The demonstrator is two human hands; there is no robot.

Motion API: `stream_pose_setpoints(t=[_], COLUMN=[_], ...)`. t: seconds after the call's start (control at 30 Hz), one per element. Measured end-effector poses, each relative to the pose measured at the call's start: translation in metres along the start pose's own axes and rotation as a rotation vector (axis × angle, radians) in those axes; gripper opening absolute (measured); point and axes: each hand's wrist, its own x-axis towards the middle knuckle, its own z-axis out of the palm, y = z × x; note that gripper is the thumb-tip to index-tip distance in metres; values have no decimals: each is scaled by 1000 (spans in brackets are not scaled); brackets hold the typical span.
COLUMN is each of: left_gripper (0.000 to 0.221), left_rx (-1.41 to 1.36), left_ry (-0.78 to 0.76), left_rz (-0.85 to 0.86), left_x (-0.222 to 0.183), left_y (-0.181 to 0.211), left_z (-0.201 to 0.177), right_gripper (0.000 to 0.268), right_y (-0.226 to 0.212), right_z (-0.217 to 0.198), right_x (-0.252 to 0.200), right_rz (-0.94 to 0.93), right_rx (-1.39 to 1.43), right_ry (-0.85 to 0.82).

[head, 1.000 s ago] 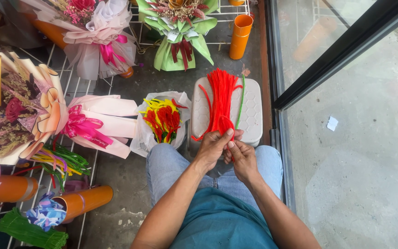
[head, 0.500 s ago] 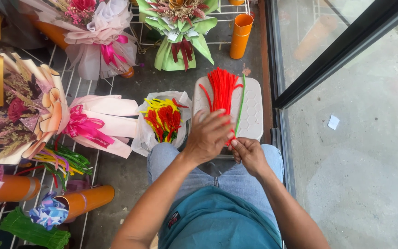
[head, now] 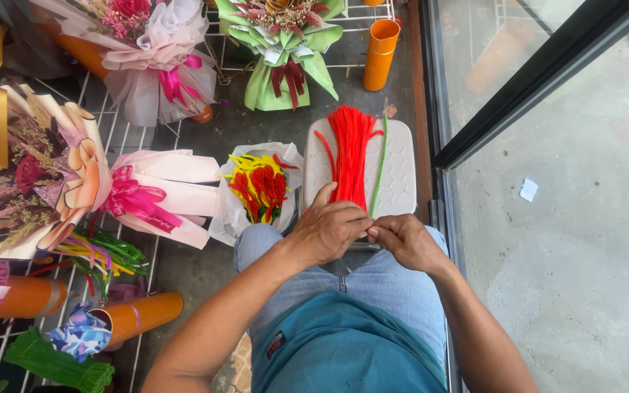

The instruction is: Twisting red pipe cleaners together to prepare them for use in floral arrangements.

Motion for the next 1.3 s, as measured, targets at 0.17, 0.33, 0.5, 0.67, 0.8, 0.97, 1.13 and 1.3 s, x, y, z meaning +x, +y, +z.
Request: stream_pose_setpoints(t=[0.17, 0.33, 0.5, 0.67, 0.8, 0.97, 1.13, 1.3], left_gripper=[13, 16, 18, 18, 9, 8, 9, 6], left_rx=[43, -35, -94, 15, 36, -222, -307, -90], left_ry=[0, 29, 90, 71, 104, 172, 413, 308], left_rz=[-26, -175, -337, -327, -138, -87, -305, -572], left_x=[-7, -2, -1, 1, 1, 1, 10, -6], left_y=[0, 9, 0, -14, -19, 14, 8, -14], left_z=[18, 15, 20, 15, 16, 25, 23, 37], right_gripper=[22, 14, 13, 15, 13, 12, 14, 12], right_y=[7, 29, 50, 25, -25, -30, 74, 57], right_z=[-1, 0, 13, 13, -1, -45, 12, 33], right_x=[-1, -3, -2, -6, -1, 32, 37, 26], right_rz=[-1, 52, 195, 173, -235, -412, -358, -400], right_rx=[32, 339, 739, 321, -610, -353, 104, -564], right_ry=[31, 146, 310, 298, 143, 19, 252, 365])
